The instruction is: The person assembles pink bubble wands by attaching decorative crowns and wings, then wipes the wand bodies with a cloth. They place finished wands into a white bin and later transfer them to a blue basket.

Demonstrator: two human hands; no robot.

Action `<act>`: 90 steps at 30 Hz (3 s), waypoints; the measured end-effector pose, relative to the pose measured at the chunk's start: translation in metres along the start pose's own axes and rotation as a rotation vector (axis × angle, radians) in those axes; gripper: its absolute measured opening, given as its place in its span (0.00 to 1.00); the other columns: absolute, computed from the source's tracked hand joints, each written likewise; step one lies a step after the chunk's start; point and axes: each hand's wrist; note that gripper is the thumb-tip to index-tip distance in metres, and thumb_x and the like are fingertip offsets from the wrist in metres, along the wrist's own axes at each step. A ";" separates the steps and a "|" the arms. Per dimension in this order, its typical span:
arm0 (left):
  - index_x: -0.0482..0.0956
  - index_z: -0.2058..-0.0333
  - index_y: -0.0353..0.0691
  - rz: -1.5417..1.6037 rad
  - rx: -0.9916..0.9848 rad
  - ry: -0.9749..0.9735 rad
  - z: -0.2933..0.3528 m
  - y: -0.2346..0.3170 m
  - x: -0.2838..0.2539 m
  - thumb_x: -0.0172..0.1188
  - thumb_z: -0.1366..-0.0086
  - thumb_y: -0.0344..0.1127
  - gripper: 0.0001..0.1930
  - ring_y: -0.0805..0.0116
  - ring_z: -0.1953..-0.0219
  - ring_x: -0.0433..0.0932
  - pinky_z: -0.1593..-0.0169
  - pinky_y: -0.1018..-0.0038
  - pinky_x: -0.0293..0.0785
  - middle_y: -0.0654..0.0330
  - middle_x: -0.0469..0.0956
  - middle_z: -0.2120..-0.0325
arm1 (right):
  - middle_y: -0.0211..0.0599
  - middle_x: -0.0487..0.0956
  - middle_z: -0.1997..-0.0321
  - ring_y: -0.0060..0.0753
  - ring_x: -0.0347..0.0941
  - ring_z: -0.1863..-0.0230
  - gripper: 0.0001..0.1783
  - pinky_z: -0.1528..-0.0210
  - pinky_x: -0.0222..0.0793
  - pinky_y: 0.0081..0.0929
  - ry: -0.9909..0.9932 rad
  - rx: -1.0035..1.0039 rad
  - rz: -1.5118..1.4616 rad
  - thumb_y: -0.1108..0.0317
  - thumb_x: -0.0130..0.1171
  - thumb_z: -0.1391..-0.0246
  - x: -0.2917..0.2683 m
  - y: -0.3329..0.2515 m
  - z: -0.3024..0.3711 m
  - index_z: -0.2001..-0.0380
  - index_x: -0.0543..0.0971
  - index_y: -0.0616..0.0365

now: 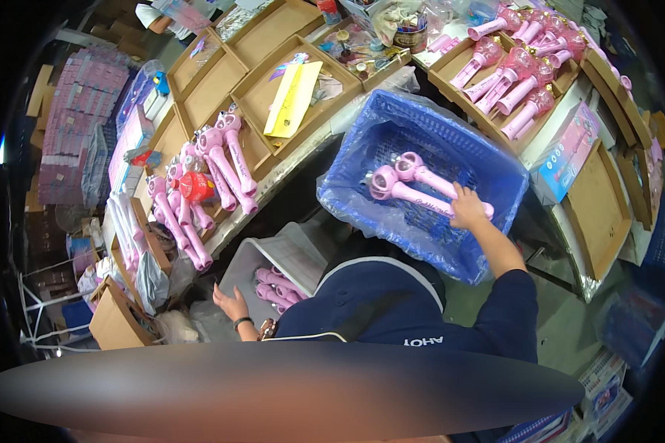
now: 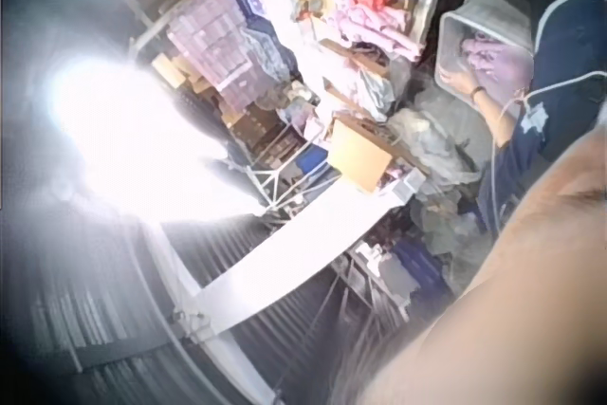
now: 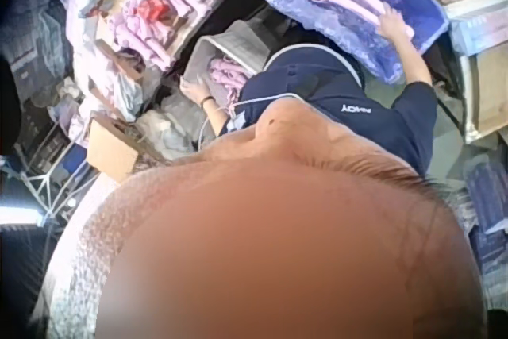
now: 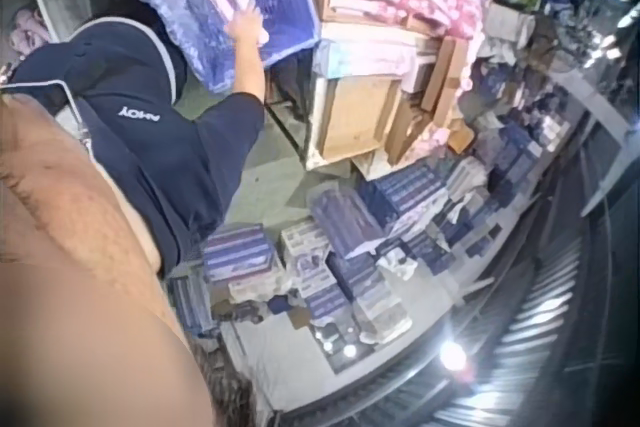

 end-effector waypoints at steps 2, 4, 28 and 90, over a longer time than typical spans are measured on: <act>0.57 0.43 0.37 -0.062 -0.063 -0.023 0.033 -0.010 -0.024 0.61 0.47 0.33 0.33 0.44 0.45 0.59 0.43 0.61 0.58 0.41 0.58 0.47 | 0.51 0.58 0.38 0.46 0.61 0.47 0.24 0.50 0.62 0.36 0.043 -0.043 0.032 0.54 0.65 0.73 0.022 -0.001 -0.017 0.70 0.81 0.59; 0.57 0.44 0.37 -0.119 -0.153 -0.049 0.063 -0.020 -0.049 0.61 0.47 0.32 0.33 0.44 0.45 0.59 0.43 0.61 0.58 0.41 0.58 0.47 | 0.50 0.57 0.38 0.45 0.61 0.48 0.24 0.50 0.62 0.36 0.101 -0.077 0.007 0.53 0.66 0.74 0.044 -0.004 -0.031 0.71 0.81 0.58; 0.57 0.44 0.38 -0.147 -0.223 -0.236 0.164 -0.028 -0.089 0.61 0.48 0.33 0.34 0.46 0.47 0.63 0.45 0.61 0.63 0.45 0.61 0.49 | 0.51 0.51 0.35 0.54 0.56 0.39 0.32 0.42 0.57 0.43 -0.146 0.256 -0.396 0.50 0.65 0.61 0.127 -0.064 -0.047 0.55 0.74 0.59; 0.64 0.49 0.33 0.465 -0.284 0.018 -0.218 -0.012 0.124 0.57 0.42 0.38 0.25 0.48 0.55 0.67 0.51 0.61 0.63 0.47 0.68 0.59 | 0.39 0.70 0.59 0.25 0.68 0.73 0.17 0.68 0.67 0.21 0.287 -0.569 -0.804 0.69 0.58 0.51 -0.247 -0.481 -0.340 0.57 0.72 0.61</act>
Point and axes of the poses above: each hand's wrist, its own z-axis away from the middle knuckle, its own x-axis out of the palm, y = z × x
